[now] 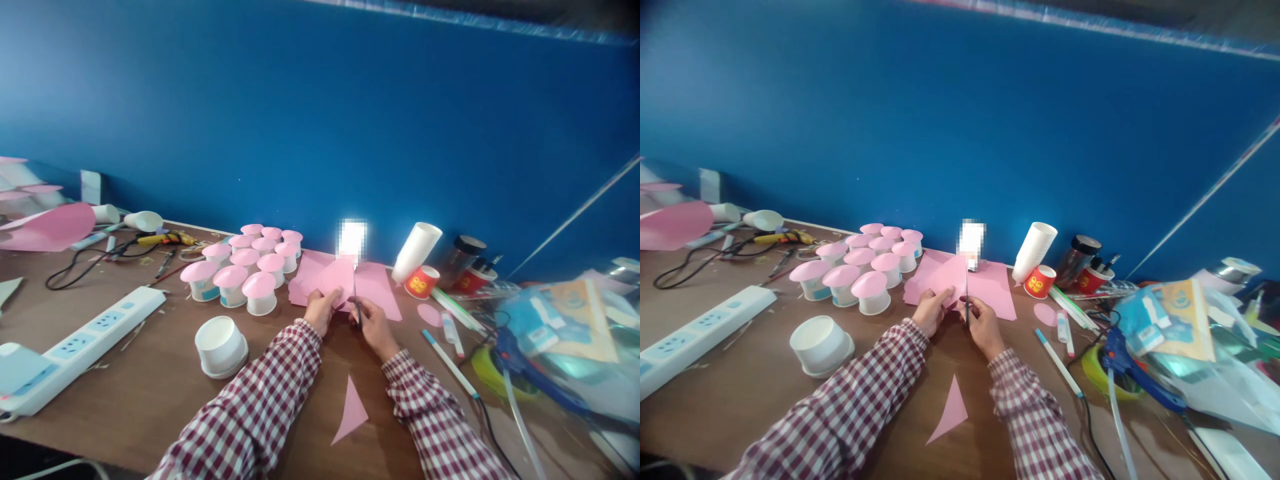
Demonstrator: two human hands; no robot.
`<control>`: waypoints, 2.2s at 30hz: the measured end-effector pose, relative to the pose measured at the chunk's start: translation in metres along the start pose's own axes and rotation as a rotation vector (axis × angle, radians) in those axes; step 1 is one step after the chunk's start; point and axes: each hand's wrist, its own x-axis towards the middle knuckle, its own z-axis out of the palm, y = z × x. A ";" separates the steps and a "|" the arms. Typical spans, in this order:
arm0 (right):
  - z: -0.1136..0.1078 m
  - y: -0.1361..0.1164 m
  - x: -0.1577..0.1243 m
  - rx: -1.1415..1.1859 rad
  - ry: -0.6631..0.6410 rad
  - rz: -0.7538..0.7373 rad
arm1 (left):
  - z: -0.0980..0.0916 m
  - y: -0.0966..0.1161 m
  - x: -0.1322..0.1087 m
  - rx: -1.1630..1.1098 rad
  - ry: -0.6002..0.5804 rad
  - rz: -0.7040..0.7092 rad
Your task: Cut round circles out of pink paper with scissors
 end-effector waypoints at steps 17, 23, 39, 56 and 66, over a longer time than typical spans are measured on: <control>-0.001 0.000 0.001 -0.043 -0.001 -0.045 | -0.003 -0.002 0.002 0.002 -0.012 0.020; 0.000 -0.003 0.000 -0.038 0.003 -0.043 | -0.003 -0.003 0.003 0.000 0.000 0.022; -0.001 0.001 0.000 -0.045 0.012 -0.038 | -0.003 -0.002 0.001 0.001 -0.017 0.018; -0.002 0.002 0.001 -0.025 -0.007 -0.023 | -0.004 -0.003 0.002 0.014 -0.004 0.010; -0.002 0.001 0.000 -0.016 0.001 -0.008 | -0.002 -0.001 0.001 0.006 0.011 -0.001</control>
